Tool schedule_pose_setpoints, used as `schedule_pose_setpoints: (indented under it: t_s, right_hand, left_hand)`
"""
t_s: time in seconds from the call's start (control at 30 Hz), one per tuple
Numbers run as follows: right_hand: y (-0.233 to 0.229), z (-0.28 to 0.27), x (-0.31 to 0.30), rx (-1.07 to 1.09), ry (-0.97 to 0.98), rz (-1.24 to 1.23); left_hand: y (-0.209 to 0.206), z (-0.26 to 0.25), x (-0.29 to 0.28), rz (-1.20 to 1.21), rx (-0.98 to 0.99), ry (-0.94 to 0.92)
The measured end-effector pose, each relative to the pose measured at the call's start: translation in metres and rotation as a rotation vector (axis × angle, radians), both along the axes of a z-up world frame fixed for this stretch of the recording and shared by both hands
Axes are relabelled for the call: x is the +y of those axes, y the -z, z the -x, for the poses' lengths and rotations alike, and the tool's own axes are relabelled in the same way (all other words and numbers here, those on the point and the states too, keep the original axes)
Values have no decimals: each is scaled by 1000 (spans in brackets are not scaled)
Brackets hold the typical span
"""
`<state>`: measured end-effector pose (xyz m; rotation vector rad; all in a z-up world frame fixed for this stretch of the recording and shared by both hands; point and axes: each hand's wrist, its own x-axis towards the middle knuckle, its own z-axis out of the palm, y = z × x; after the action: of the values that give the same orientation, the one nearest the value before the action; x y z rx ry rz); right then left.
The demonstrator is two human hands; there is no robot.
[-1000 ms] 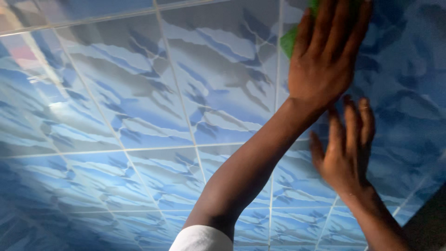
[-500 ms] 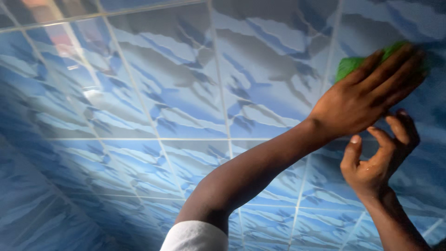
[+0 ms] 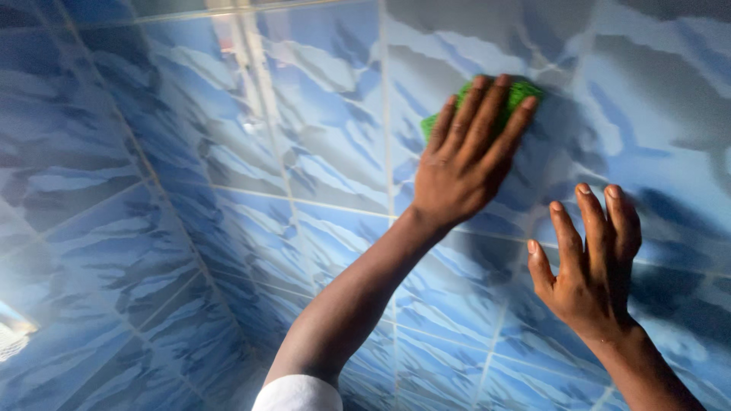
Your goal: The person scrubs blue patterned bathroom tiles with a green sponge, repeatedly dipping it into a purple bowl of water. The person wipes the wall surface in circular and back-and-forth motions, covering multiple tiles.
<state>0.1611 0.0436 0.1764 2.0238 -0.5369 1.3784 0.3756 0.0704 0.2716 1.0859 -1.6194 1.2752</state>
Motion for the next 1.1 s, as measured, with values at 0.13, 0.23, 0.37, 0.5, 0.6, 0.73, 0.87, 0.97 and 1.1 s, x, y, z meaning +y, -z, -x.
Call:
schedule_pose_setpoints:
  t_s: [0.13, 0.23, 0.37, 0.5, 0.6, 0.73, 0.87, 0.97, 1.1]
  right_hand:
    - [3, -40, 2, 73, -31, 20]
    - [11, -69, 1, 122, -14, 4]
    - [24, -98, -6, 147, 60, 2]
    - [33, -107, -18, 150, 184, 93]
    - [36, -109, -23, 137, 211, 131]
    - [35, -111, -20, 117, 201, 130]
    - [31, -109, -17, 121, 156, 121]
    - [25, -106, -12, 126, 102, 73]
    - [12, -94, -1, 125, -109, -117]
  left_hand:
    - [-5, -82, 15, 67, 101, -28]
    - [-9, -147, 28, 85, 128, -93]
    - [-15, -244, 36, 92, 177, -244]
    - [-19, -334, 43, 145, 236, -317]
    - [-13, -370, 48, 175, 369, -289]
    - [9, -364, 42, 309, 666, -187]
    - [38, -306, 23, 384, 926, -173]
    - [49, -243, 12, 371, 860, -161]
    - [54, -149, 2, 299, 774, -119]
